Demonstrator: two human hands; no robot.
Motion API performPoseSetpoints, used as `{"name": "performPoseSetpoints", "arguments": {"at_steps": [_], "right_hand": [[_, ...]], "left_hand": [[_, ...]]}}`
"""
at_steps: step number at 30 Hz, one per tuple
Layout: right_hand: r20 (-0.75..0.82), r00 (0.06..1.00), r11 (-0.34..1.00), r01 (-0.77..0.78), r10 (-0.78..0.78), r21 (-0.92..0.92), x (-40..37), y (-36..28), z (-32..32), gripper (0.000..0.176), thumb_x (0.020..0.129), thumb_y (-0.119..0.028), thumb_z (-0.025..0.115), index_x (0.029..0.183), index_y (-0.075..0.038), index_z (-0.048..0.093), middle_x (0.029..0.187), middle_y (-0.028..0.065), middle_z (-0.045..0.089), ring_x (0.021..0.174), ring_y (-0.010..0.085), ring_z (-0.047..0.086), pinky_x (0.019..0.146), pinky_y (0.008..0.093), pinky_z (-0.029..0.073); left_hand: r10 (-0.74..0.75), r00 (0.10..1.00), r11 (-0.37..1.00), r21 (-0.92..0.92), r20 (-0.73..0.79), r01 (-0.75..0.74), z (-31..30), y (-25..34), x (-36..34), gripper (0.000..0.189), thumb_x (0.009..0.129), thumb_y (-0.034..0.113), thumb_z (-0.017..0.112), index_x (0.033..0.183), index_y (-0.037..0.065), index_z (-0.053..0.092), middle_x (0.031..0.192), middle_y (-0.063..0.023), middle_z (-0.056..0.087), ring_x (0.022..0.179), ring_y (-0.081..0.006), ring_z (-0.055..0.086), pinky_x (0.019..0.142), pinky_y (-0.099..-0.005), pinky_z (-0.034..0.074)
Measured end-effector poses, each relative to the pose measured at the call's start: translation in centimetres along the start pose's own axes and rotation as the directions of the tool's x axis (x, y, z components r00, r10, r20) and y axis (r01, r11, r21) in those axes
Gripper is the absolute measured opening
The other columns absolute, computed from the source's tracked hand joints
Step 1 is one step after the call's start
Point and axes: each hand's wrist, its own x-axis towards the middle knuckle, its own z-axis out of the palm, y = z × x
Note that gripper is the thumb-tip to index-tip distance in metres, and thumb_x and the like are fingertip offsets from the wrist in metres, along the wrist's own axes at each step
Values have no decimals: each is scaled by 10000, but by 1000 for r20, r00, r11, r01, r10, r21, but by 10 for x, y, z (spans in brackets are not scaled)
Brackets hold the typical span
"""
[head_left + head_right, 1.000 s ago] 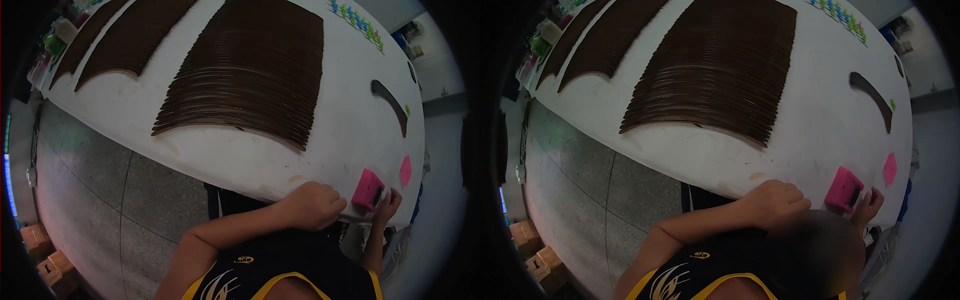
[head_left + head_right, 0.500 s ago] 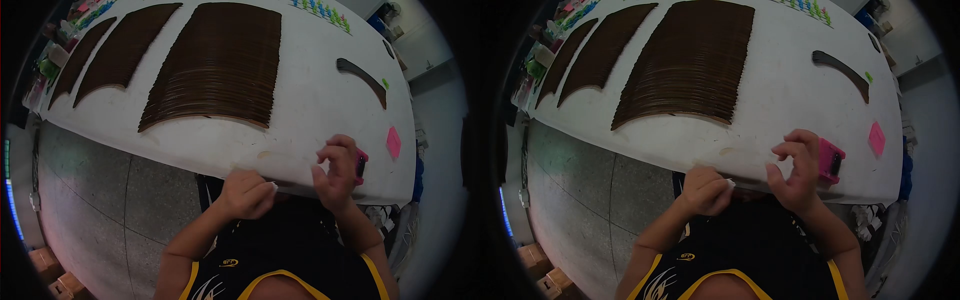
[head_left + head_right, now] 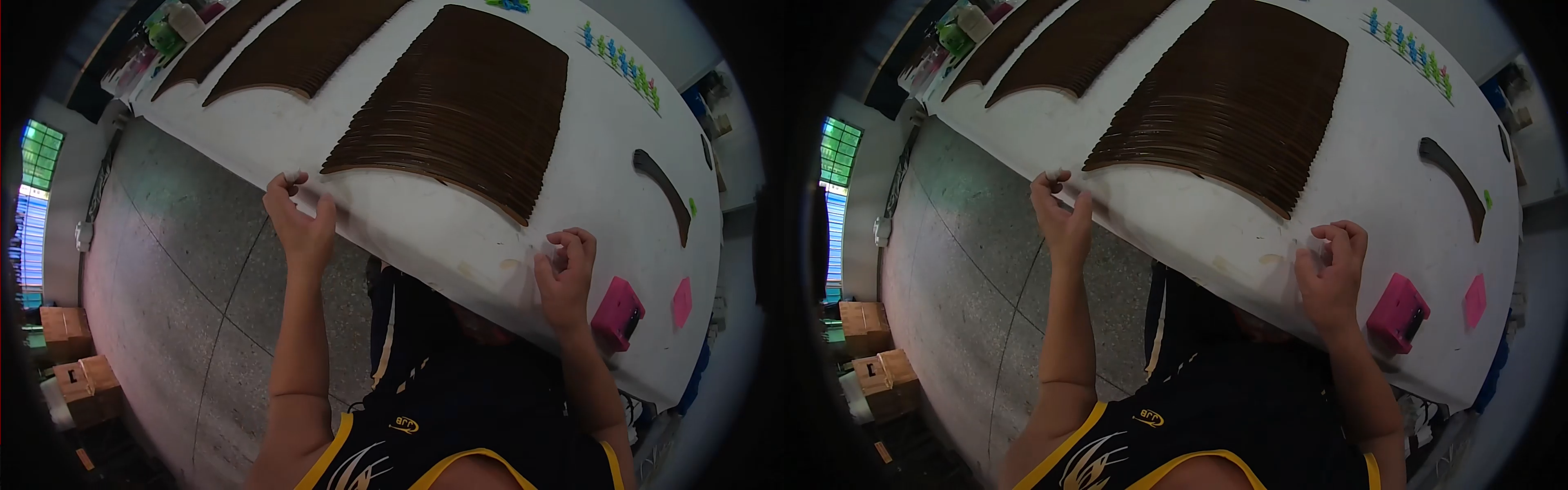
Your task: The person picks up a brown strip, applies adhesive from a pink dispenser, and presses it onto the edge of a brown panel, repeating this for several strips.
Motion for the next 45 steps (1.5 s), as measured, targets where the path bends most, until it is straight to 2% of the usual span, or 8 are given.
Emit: {"name": "performPoseSetpoints", "arguments": {"at_steps": [4, 11, 17, 19, 22, 26, 31, 45], "right_hand": [[26, 999, 999, -39, 40, -27, 3, -2, 1, 301, 874, -70, 748, 1157, -41, 648, 1305, 126, 492, 1081, 250, 562, 920, 354, 512], [0, 998, 996, -58, 59, -70, 6, -7, 4, 307, 873, -94, 757, 1159, -40, 662, 1308, 145, 502, 1067, 256, 598, 883, 367, 552], [-15, 999, 999, -35, 35, -1, 1, -10, 2, 294, 875, -132, 764, 1139, -40, 671, 1278, 160, 523, 838, 257, 667, 770, 379, 579], [0, 1000, 1000, -14, 14, 21, -2, -10, -4, 292, 881, -131, 756, 1139, -32, 661, 1256, 161, 525, 862, 266, 657, 762, 381, 572], [-15, 999, 997, 35, -34, 69, -7, -3, -4, 302, 878, -137, 757, 1142, -25, 659, 1253, 158, 523, 895, 277, 647, 788, 396, 566], [38, 999, 993, -42, 38, 106, -2, -7, -6, 292, 869, -146, 758, 1116, -17, 672, 1252, 155, 531, 978, 298, 628, 862, 420, 551], [-46, 998, 994, 40, -45, -101, 12, -1, 5, 274, 852, -199, 766, 1060, -31, 703, 1250, 144, 557, 1132, 337, 556, 1009, 462, 468], [-30, 1000, 991, -5, 1, -132, 21, -14, 25, 211, 830, -230, 811, 963, -84, 738, 1211, 76, 577, 1160, 299, 538, 1015, 475, 392]], "left_hand": [[-24, 998, 997, 72, 58, 20, 6, -1, 14, 566, 825, 103, 717, 1338, -20, 511, 1311, -170, 600, 1235, -330, 457, 1121, -462, 375], [11, 995, 994, 107, 101, -21, 5, -9, 15, 582, 827, 99, 723, 1350, -26, 502, 1312, -200, 600, 1246, -342, 466, 1121, -469, 382], [113, 990, 973, 195, 79, -127, 5, -45, 14, 558, 905, 135, 712, 1405, -7, 510, 1359, -199, 579, 1180, -321, 545, 1082, -444, 434], [51, 995, 985, 158, 91, -65, 4, -46, 13, 559, 930, 143, 706, 1426, -15, 503, 1374, -200, 578, 1232, -317, 538, 1089, -444, 435], [101, 993, 991, 76, 68, -106, 15, -56, 15, 566, 948, 170, 697, 1441, -23, 497, 1398, -198, 572, 1274, -318, 527, 1103, -451, 431], [114, 990, 976, 177, 87, -128, 3, -53, 21, 544, 939, 168, 687, 1419, -28, 522, 1367, -200, 616, 1288, -345, 519, 1124, -471, 408], [145, 982, 934, 311, 124, -178, -1, -38, 24, 512, 912, 153, 690, 1379, -11, 559, 1319, -175, 665, 1272, -357, 509, 1134, -485, 391], [94, 987, 984, 139, 128, -112, 2, -36, 25, 513, 891, 114, 703, 1373, 10, 564, 1307, -171, 645, 1278, -320, 518, 1142, -464, 396]]}}
